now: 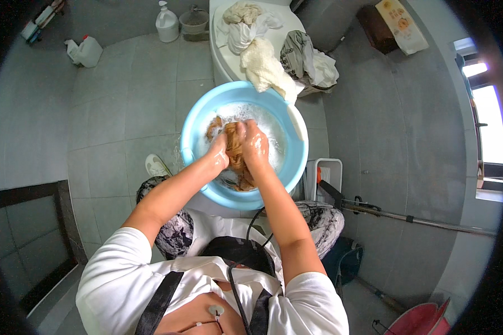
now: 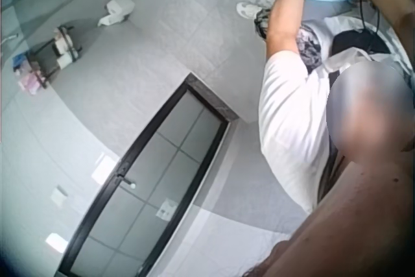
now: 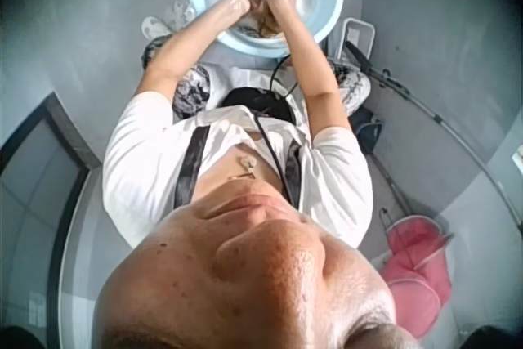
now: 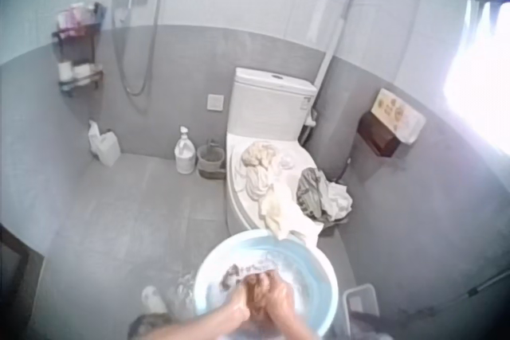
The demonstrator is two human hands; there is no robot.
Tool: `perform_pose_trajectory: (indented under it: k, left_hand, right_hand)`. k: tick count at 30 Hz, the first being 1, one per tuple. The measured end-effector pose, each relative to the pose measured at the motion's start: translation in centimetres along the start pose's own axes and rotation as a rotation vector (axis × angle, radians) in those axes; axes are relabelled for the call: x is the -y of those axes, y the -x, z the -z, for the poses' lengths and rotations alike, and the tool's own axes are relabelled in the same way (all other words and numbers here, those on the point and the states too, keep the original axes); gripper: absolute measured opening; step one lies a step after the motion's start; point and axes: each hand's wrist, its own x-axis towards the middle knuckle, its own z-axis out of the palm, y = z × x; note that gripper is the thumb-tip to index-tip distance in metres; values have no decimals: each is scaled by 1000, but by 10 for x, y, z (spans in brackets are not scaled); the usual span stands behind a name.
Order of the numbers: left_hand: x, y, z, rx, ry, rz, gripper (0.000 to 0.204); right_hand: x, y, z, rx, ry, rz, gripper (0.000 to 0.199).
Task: The person washes clothes by hand in a basin of soapy water, scrubbing and wringing out a grey shirt and then a tan shirt.
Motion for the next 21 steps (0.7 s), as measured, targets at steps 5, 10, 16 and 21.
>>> perform_pose_trajectory:
  k: [5,10,16,21]
  left_hand:
    - [-12,12,-11,-61,-217,-202,28]
    - [-37,1,2,198,-348,-494,32]
    - [-41,-15,14,84,-327,-269,41]
    - [-29,-8,18,-2,-176,-80,50]
  right_hand:
    - [-52,-21,18,41,262,-220,28]
    - [-50,-18,53,-318,-78,-40,30]
    - [-62,7,40,149,237,230,48]
    - [-68,1,13,211,303,-55,60]
